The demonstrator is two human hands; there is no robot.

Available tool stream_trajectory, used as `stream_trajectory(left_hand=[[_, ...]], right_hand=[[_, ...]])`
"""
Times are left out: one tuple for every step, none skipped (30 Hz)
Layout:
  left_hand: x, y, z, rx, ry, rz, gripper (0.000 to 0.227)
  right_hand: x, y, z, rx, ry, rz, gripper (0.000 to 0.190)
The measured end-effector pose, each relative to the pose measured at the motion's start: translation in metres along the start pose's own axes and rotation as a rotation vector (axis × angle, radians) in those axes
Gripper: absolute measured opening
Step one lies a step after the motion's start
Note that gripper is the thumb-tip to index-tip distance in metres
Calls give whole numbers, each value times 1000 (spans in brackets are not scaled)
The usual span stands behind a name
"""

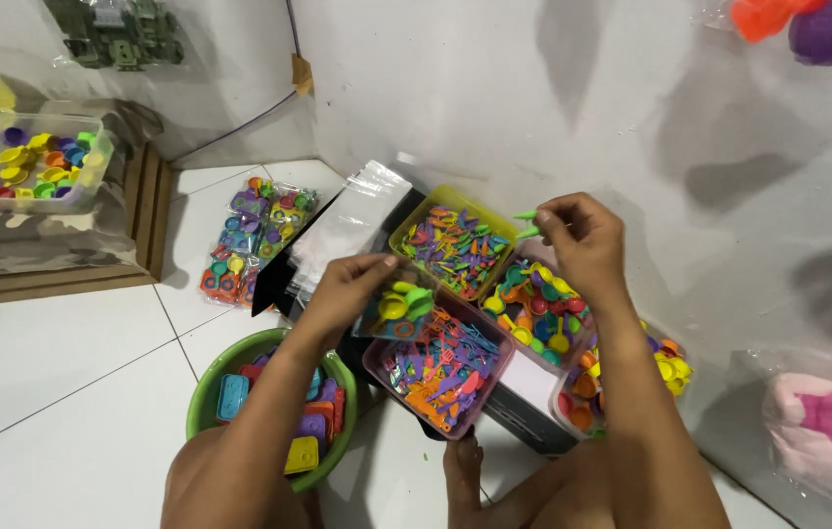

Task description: Picking small plastic toys from various containers and placing them into a plastic bag for packaging.

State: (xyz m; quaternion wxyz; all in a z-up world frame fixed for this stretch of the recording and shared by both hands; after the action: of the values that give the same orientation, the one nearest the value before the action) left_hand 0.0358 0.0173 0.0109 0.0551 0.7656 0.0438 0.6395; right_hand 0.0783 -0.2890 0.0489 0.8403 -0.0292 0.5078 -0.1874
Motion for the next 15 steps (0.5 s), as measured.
stream_trajectory(left_hand=[[2,0,2,-1,-2,1,35],[4,-2,4,29,-2,-18,35],[6,-3,7,59,-2,-38,36],[5,-5,9,57,-2,-35,36],[5,-8,11,61,12,-60,34],[5,-11,14,67,29,-86,32],[8,-11,13,68,31,-85,32],[11,-12,12,76,30,-90,33],[14,-14,11,84,29,-94,34],[14,-15,11,89,28,-97,34],[14,-16,11,97,21,-96,33],[14,-18,12,105,15,-95,32],[15,-19,14,111,15,-97,32],[16,-20,14,118,10,-92,32],[16,-21,15,125,5,-87,32]], right_hand=[[16,5,1,1,2,0,6],[31,12,2,-53,-12,-81,7],[46,18,3,-108,-25,-163,7],[58,26,1,-105,-24,-162,7],[71,35,-1,-173,35,-209,9],[84,46,-2,-243,90,-255,11],[89,52,-3,-242,88,-253,11],[95,61,-5,-343,117,-336,13],[101,70,-7,-443,146,-419,17],[108,75,-8,-448,144,-419,17],[115,81,-10,-508,131,-476,16],[122,87,-10,-567,115,-531,15],[134,93,-8,-572,112,-530,15],[146,98,-9,-599,144,-557,16],[159,103,-10,-626,176,-584,17]])
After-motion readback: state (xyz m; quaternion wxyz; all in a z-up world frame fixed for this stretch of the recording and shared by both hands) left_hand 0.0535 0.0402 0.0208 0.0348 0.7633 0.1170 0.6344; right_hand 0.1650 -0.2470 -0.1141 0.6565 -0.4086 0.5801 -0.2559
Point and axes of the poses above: each hand's wrist, its own z-axis towards the middle knuckle, its own y-axis out of the palm, x = y × z, the point moved 3 cm from there along z, towards the middle knuckle, and after that the axes turned 3 degrees about x, right-handed, at the moved point
